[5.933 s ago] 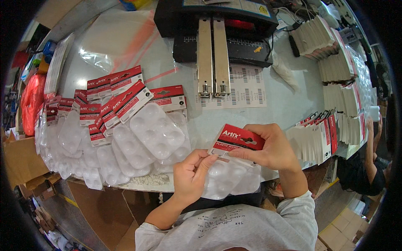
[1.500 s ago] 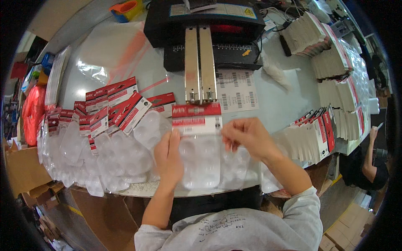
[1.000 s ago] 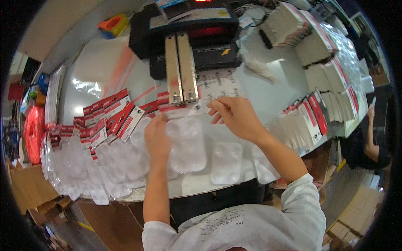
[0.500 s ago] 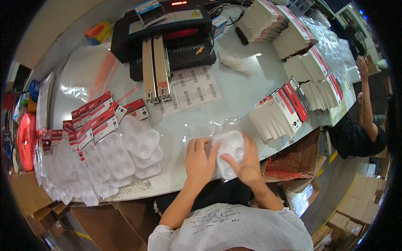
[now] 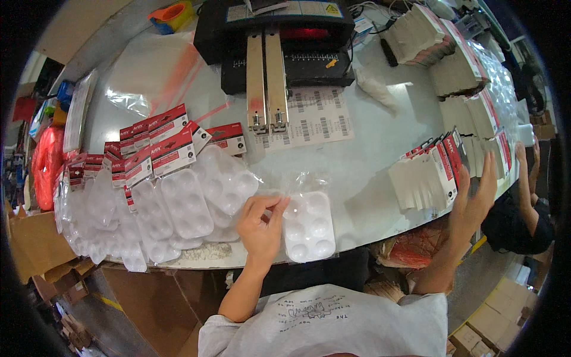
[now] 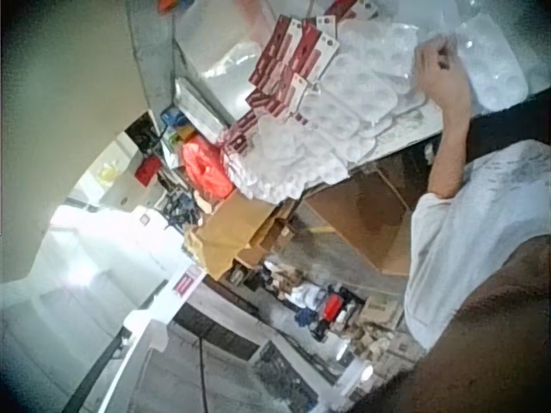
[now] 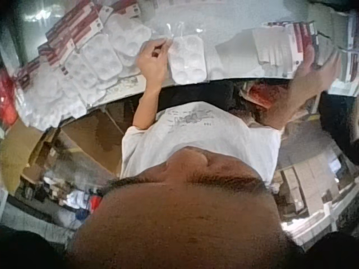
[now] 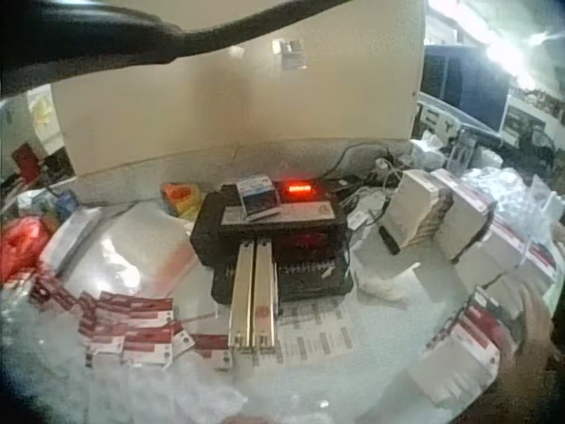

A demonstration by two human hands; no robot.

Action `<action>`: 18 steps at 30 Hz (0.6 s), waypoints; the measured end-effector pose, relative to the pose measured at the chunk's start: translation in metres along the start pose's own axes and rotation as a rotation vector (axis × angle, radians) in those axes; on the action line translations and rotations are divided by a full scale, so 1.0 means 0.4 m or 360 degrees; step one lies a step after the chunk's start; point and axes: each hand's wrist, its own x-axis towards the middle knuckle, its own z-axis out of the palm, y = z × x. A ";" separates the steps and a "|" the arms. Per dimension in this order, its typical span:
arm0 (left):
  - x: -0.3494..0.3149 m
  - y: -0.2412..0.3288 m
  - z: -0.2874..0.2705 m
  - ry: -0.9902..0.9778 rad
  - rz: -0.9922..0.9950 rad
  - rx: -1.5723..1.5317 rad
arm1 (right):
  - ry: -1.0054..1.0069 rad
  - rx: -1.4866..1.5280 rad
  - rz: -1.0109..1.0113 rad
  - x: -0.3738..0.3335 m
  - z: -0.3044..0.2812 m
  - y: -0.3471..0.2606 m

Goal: The person repeatedly picks up white plastic mixing palettes and red Artix header cards, inserts the palettes into clear plastic bags, and seals them with the header cards. Finished units are stacked on the table, and the person occasionally retrieves more palettes from a nearby cardboard box.

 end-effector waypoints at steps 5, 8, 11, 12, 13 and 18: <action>0.002 0.029 -0.010 0.0337 0.0454 0.0119 | -0.0883 0.0614 0.0283 0.091 0.058 0.172; 0.000 0.042 -0.033 0.0310 0.0502 -0.0098 | -0.0781 0.0751 0.0065 0.071 0.076 0.189; 0.002 0.052 -0.052 -0.0107 -0.0116 -0.0866 | -0.0895 0.0785 0.0209 0.089 0.060 0.171; 0.006 0.055 -0.058 -0.0260 -0.0284 -0.0984 | -0.0961 0.0928 0.0306 0.105 0.048 0.156; 0.009 0.060 -0.060 -0.0393 -0.0396 -0.1201 | -0.1002 0.0782 0.0463 0.121 0.034 0.135; 0.016 0.095 -0.059 -0.0611 -0.0632 -0.1161 | -0.0663 0.0618 0.0468 0.110 -0.034 -0.074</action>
